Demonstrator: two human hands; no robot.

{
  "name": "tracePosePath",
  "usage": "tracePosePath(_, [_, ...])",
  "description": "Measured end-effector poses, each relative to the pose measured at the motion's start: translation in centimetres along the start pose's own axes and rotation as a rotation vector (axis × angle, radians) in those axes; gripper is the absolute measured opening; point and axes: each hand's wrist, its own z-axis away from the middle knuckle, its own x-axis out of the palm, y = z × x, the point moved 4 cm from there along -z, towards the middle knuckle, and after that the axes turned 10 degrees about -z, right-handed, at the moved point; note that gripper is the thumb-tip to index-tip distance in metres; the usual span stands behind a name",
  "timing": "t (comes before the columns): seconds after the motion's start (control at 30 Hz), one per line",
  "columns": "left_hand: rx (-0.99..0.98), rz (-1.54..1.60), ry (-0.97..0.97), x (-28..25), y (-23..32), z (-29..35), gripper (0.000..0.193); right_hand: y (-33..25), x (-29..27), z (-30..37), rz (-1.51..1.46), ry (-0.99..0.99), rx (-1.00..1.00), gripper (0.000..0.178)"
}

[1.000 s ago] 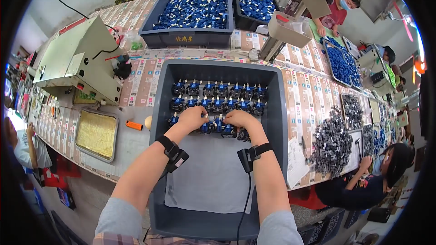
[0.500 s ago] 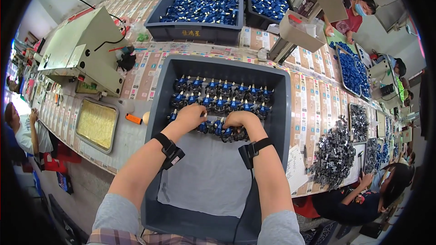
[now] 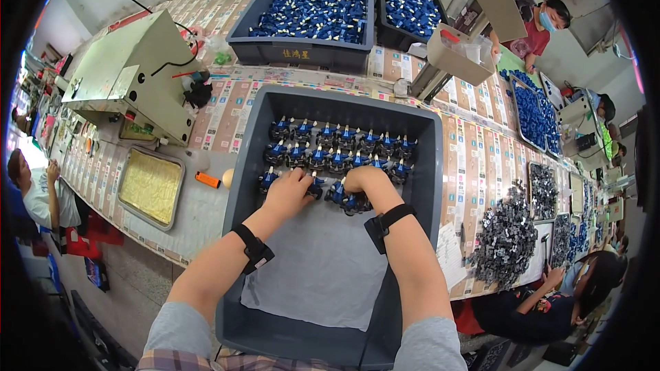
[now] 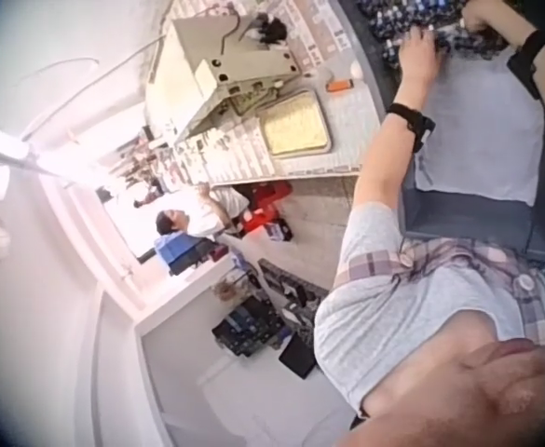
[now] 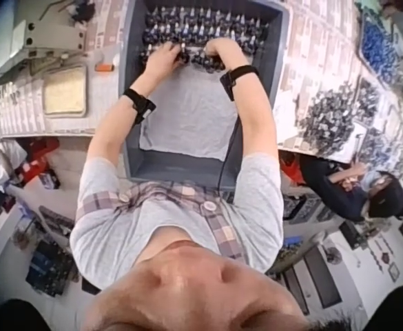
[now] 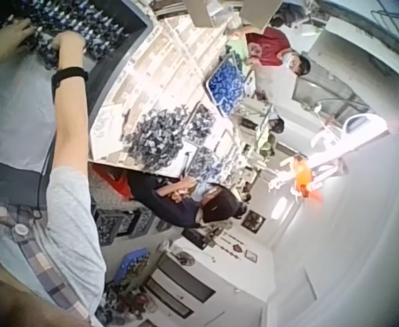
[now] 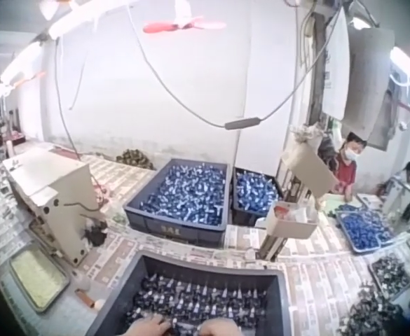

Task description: Assembling small blue and white plastic components, applying glue, and organizing them into a tray.

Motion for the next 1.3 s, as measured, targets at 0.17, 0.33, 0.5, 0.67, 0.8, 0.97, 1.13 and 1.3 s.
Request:
tracePosePath(0.17, [-0.002,0.001,0.026,0.5,-0.3,0.1,0.033,-1.5,-0.8,0.2,0.071,0.047,0.078,0.034])
tracePosePath(0.33, [-0.061,-0.006,0.028,0.0,0.4,0.1,0.034,-1.3,-1.2,0.8,0.100,0.251,0.001,0.033])
tracePosePath(0.5, [-0.018,0.121,0.103,-1.4,0.9,0.6,0.036,3.6,-2.2,4.7,-0.145,0.349,-0.104,0.041])
tracePosePath(0.67, [0.101,0.077,0.120,0.3,3.1,0.5,0.037,5.3,0.5,4.5,-0.544,0.297,-0.118,0.042])
tracePosePath(0.8, [0.054,0.084,0.111,0.7,3.3,0.4,0.032,4.5,2.1,4.2,-0.457,0.668,-0.295,0.043])
tracePosePath(0.97, [0.041,0.047,0.107,0.8,3.4,-0.2,0.026,3.5,3.1,4.0,-0.320,0.887,-0.277,0.036])
tracePosePath(1.13, [0.036,0.077,0.100,0.3,3.4,-0.3,0.023,3.6,3.6,5.8,-0.276,1.249,-0.251,0.027])
tracePosePath(1.3, [0.018,0.225,0.104,-0.7,3.2,0.1,0.019,7.2,3.7,6.4,-0.527,1.319,-0.049,0.028])
